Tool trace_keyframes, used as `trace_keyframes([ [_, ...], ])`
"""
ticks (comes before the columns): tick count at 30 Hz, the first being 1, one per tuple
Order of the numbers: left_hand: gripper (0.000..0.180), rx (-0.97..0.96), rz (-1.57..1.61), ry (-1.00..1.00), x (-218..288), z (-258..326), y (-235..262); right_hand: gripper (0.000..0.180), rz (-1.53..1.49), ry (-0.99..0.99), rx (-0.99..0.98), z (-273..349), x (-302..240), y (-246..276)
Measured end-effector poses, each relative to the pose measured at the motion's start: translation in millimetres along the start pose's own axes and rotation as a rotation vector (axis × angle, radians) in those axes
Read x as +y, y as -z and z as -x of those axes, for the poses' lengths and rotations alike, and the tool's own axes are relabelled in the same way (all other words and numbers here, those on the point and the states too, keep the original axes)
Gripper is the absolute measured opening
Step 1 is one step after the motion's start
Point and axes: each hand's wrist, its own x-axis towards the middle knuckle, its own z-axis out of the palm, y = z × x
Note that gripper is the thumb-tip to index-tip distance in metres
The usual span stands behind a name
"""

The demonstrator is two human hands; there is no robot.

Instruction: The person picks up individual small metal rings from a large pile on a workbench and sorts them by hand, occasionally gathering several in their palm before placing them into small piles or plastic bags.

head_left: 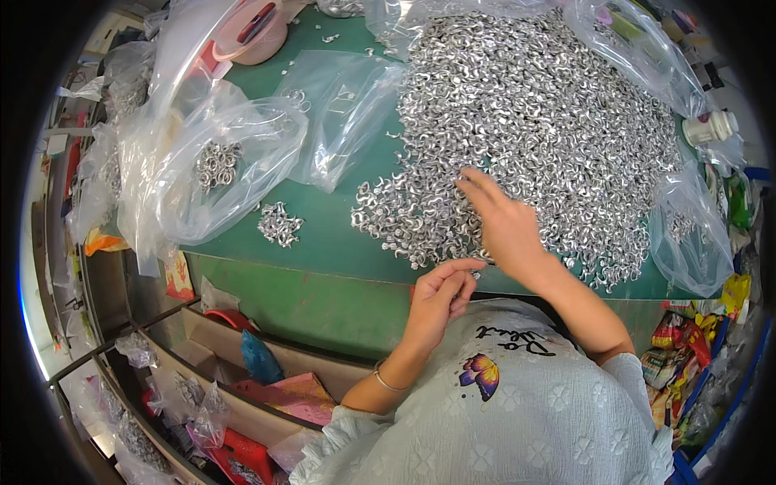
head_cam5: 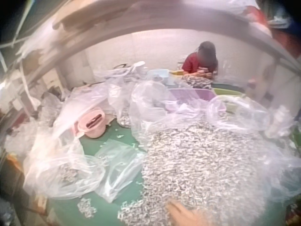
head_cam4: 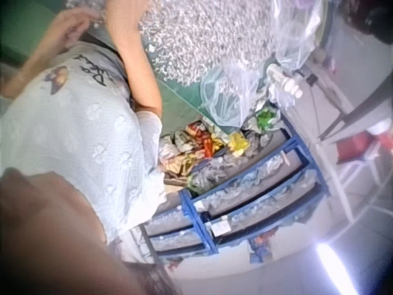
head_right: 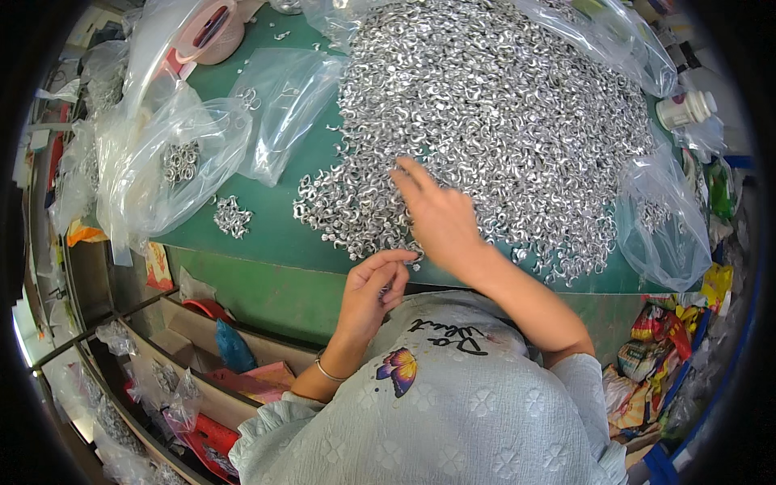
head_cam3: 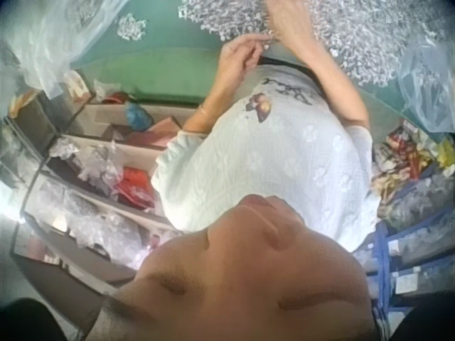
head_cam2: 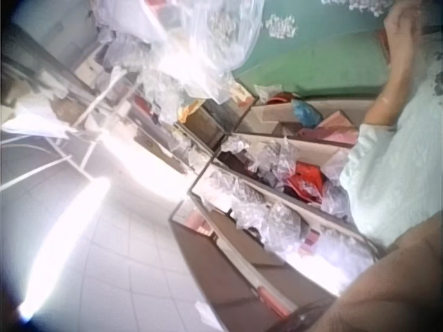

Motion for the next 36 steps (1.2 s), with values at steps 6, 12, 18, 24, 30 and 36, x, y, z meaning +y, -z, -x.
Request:
trace_keyframes([
  [6,0.025,0.010,0.004,-0.005,0,0,3,0.049,-0.021,0.027,-0.128,19,-6,22],
  [12,0.024,0.002,-0.043,0.001,1,-3,0,0.040,0.025,0.057,-0.204,37,8,45],
  [18,0.022,0.038,-0.072,-0.033,-1,-4,-3,0.028,-0.110,-0.052,0.020,43,27,49],
  [24,0.022,0.033,-0.140,-0.057,-4,-2,-6,0.021,-0.141,-0.073,0.181,27,22,41],
  [30,0.022,0.028,-0.150,-0.041,-4,-3,-10,0.015,-0.168,-0.057,-0.006,15,9,19],
  [36,0.022,0.044,-0.138,-0.029,-5,-3,-10,0.009,-0.479,-0.198,0.132,16,22,35],
])
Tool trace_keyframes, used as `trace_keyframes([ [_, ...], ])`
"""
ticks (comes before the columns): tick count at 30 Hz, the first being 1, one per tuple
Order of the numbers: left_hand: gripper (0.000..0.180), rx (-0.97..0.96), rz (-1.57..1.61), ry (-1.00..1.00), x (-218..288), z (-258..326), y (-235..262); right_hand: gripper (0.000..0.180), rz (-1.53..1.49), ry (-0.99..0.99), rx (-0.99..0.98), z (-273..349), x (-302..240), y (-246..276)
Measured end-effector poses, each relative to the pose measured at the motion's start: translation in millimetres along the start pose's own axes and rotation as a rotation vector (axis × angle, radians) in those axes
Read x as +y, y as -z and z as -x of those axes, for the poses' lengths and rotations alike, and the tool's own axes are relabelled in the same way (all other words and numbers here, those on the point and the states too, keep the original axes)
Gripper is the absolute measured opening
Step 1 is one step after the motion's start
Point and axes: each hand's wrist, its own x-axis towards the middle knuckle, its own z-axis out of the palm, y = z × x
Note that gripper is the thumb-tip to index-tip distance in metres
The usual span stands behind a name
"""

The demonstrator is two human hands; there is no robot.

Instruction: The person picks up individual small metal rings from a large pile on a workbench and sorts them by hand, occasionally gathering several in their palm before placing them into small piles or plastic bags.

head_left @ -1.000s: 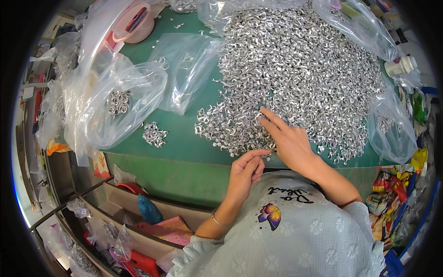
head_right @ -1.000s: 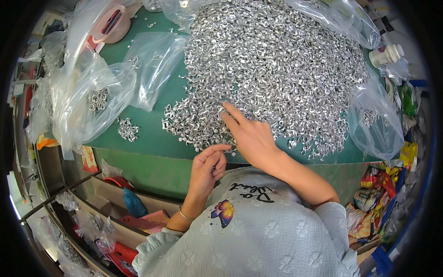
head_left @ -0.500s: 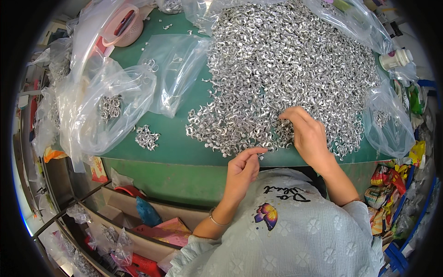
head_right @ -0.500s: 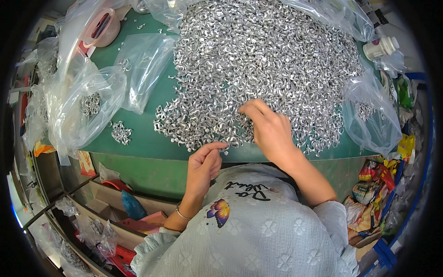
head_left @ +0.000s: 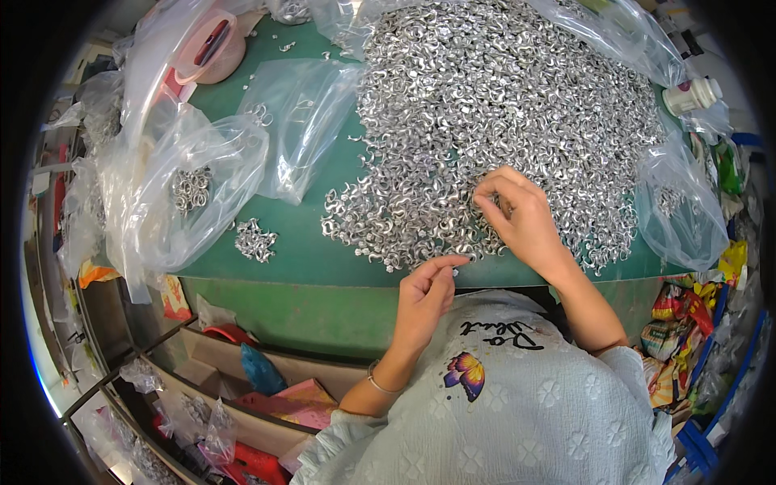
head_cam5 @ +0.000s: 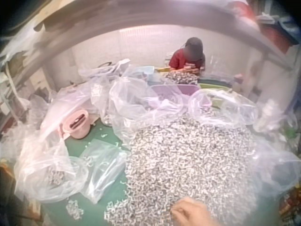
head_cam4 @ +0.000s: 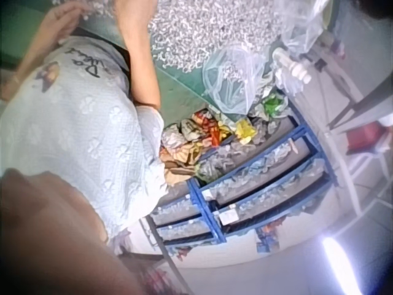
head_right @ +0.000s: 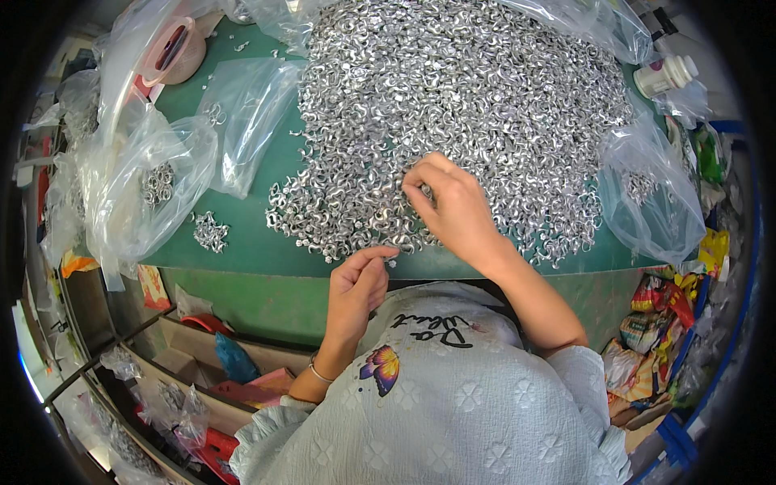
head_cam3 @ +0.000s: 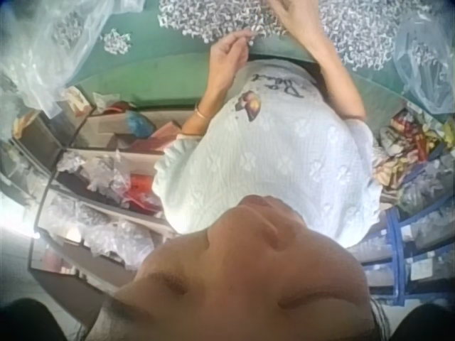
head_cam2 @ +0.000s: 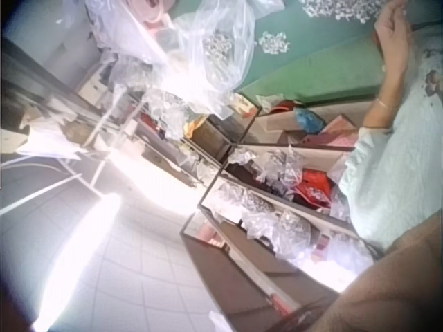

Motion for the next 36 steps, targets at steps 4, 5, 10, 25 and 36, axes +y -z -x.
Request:
trace_keyframes([
  [4,0.023,-0.024,-0.006,0.006,1,-1,-2,0.010,0.096,0.157,0.031,4,5,-11],
  [5,0.023,-0.032,-0.008,0.004,1,-2,-3,0.010,0.142,0.138,-0.027,4,3,-13],
  [10,0.022,-0.016,0.011,-0.001,1,-1,-3,0.005,-0.024,0.105,-0.067,-1,7,-12],
  [25,0.021,-0.008,0.106,0.039,2,-3,-4,0.008,-0.171,-0.191,0.060,14,11,14],
  [36,0.033,0.184,0.485,0.399,27,-10,-39,0.010,-0.412,-0.194,-0.406,35,-12,27],
])
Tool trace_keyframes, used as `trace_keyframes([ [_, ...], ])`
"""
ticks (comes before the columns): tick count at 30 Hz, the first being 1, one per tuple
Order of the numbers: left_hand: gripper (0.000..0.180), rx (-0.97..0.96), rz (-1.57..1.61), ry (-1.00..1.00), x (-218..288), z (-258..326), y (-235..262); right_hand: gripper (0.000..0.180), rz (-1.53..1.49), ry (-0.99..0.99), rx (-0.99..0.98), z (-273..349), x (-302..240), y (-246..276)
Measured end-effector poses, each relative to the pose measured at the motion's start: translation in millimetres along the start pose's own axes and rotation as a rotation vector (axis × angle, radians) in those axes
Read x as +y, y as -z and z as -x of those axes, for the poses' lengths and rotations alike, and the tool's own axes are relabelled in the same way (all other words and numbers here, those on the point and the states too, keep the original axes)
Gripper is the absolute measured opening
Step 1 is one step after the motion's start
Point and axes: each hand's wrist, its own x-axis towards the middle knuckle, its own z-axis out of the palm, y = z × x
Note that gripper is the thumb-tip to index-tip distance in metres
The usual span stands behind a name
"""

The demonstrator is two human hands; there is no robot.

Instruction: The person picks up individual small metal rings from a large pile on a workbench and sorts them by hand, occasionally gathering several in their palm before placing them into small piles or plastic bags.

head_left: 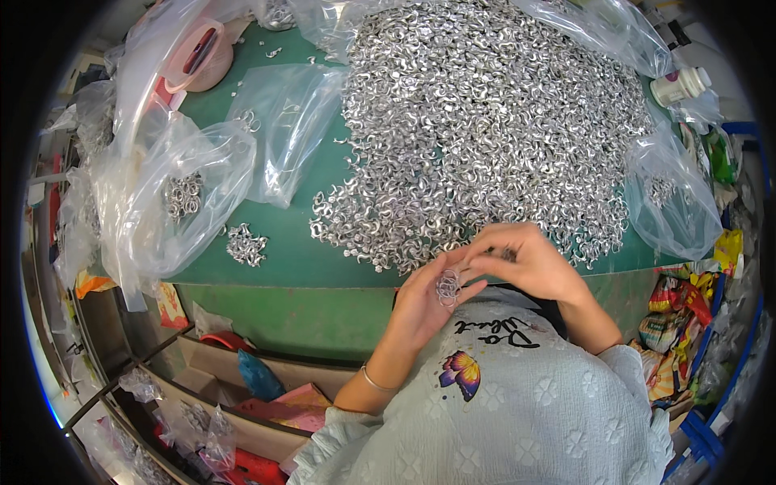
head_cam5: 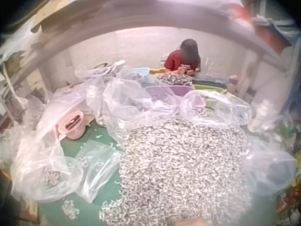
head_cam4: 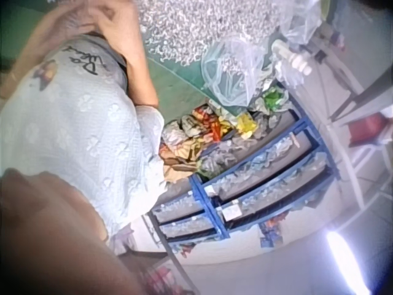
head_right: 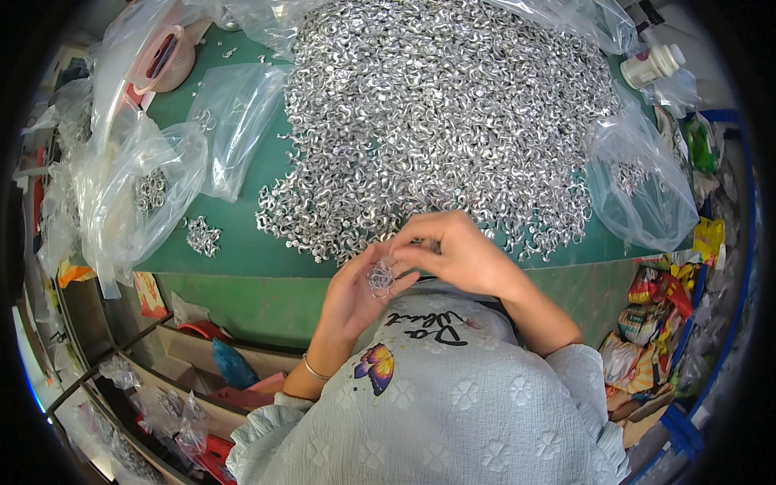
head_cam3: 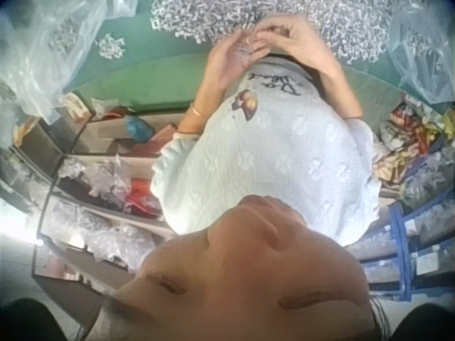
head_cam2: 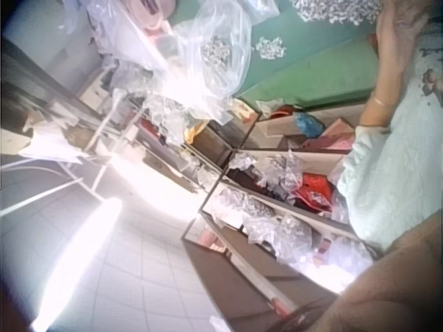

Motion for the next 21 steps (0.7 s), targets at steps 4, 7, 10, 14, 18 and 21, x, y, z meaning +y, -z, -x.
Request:
trace_keyframes([
  [4,0.030,-0.259,-0.035,0.090,-7,-11,30,0.015,-0.153,0.010,0.349,0,12,2],
  [7,0.027,-0.504,0.002,0.118,-11,-21,53,0.030,-1.003,-0.022,0.258,4,26,25],
  [10,0.026,-0.517,0.029,0.088,-13,-20,52,0.034,-1.684,-0.122,0.175,6,37,31],
  [14,0.030,-0.301,0.038,0.037,-13,-14,33,0.031,-1.865,-0.330,0.609,2,6,25],
  [18,0.030,-0.247,0.000,-0.027,-18,-11,30,0.027,-1.150,0.011,0.380,29,50,41],
  [21,0.027,-0.518,0.092,0.078,-18,-18,46,0.015,-0.100,-0.064,0.579,39,47,38],
])
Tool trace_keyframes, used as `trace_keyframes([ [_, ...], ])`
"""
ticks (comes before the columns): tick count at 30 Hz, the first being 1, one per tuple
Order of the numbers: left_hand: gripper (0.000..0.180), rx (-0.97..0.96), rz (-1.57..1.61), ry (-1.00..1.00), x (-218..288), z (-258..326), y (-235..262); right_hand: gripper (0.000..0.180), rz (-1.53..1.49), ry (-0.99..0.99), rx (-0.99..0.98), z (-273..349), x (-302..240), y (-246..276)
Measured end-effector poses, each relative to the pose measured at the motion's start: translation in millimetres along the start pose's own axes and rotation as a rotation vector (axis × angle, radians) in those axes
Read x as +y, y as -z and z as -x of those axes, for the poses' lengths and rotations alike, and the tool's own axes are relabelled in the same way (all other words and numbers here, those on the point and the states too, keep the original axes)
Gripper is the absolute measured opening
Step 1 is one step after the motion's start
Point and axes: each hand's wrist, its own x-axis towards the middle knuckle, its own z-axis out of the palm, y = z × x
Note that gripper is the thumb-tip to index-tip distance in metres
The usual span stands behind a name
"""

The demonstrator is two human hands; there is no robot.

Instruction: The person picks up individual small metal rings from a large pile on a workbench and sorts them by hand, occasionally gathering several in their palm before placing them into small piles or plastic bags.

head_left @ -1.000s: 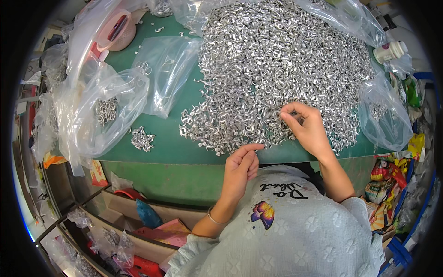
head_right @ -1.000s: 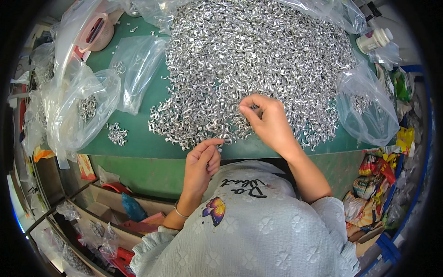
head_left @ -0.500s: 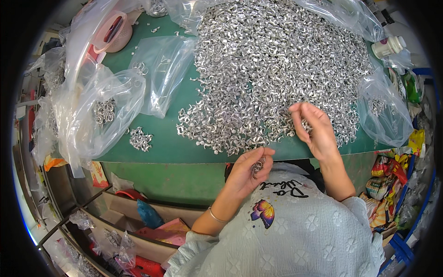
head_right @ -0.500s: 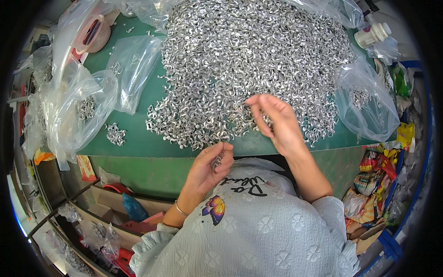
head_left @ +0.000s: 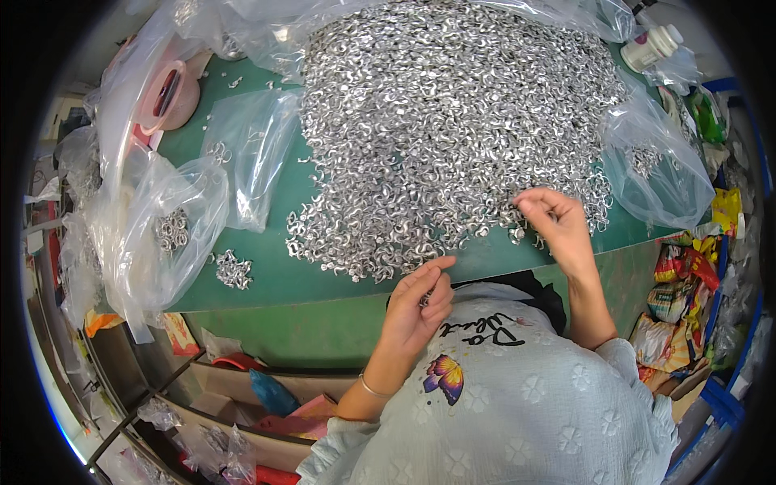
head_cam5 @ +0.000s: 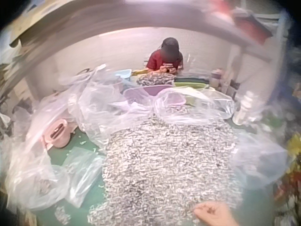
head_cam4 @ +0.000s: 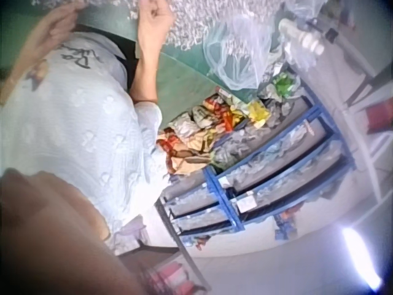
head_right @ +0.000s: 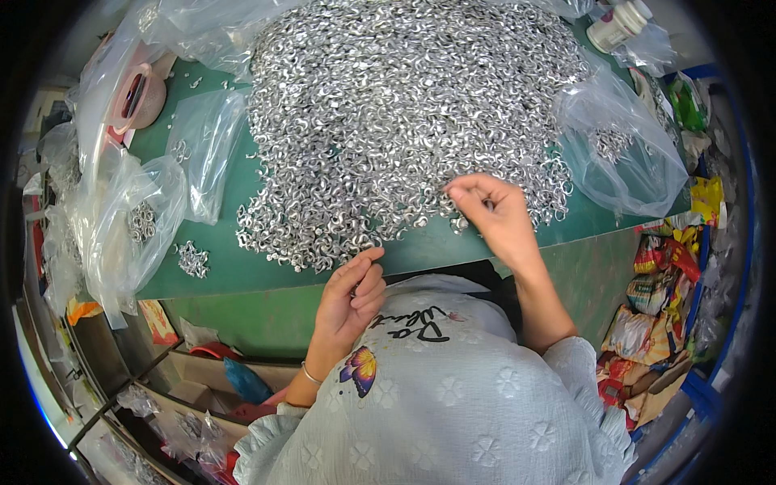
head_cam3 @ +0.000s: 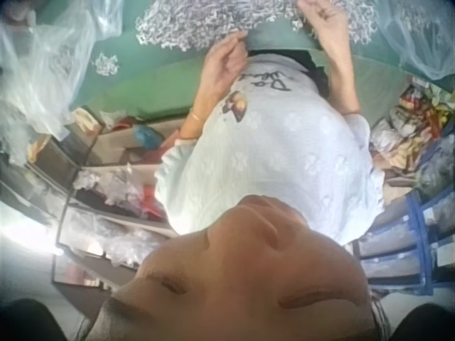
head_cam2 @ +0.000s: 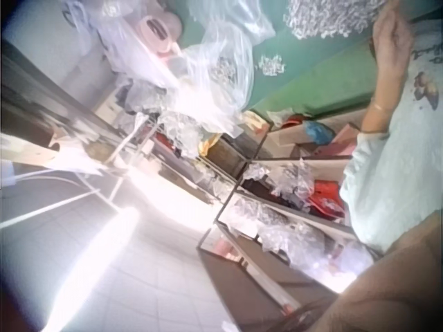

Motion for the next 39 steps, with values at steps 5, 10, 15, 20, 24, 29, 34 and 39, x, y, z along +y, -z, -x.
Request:
trace_keyframes([
  [5,0.028,0.105,-0.011,0.048,-5,-4,-11,0.017,-0.016,-0.078,-0.003,16,3,10],
  [10,0.036,0.148,0.068,0.043,-17,-12,-17,0.017,0.144,0.191,-0.190,35,27,25],
  [15,0.034,0.366,-0.226,0.090,-30,-22,-28,0.012,0.292,-0.117,-0.244,52,14,51],
  [20,0.030,0.221,-0.242,0.163,-44,-31,-27,0.012,0.189,0.093,0.312,62,51,83],
  [24,0.027,0.190,-0.305,0.143,-59,-45,-33,0.013,0.256,0.013,0.498,67,59,113],
  [29,0.026,0.214,-0.329,0.214,-77,-64,-48,0.011,0.485,-0.055,0.440,74,62,136],
  [34,0.027,0.241,-0.402,0.311,-100,-84,-63,0.010,0.626,0.189,0.425,72,76,133],
  [39,0.036,0.144,-0.491,0.360,-113,-98,-72,0.009,0.514,0.271,0.377,68,75,138],
])
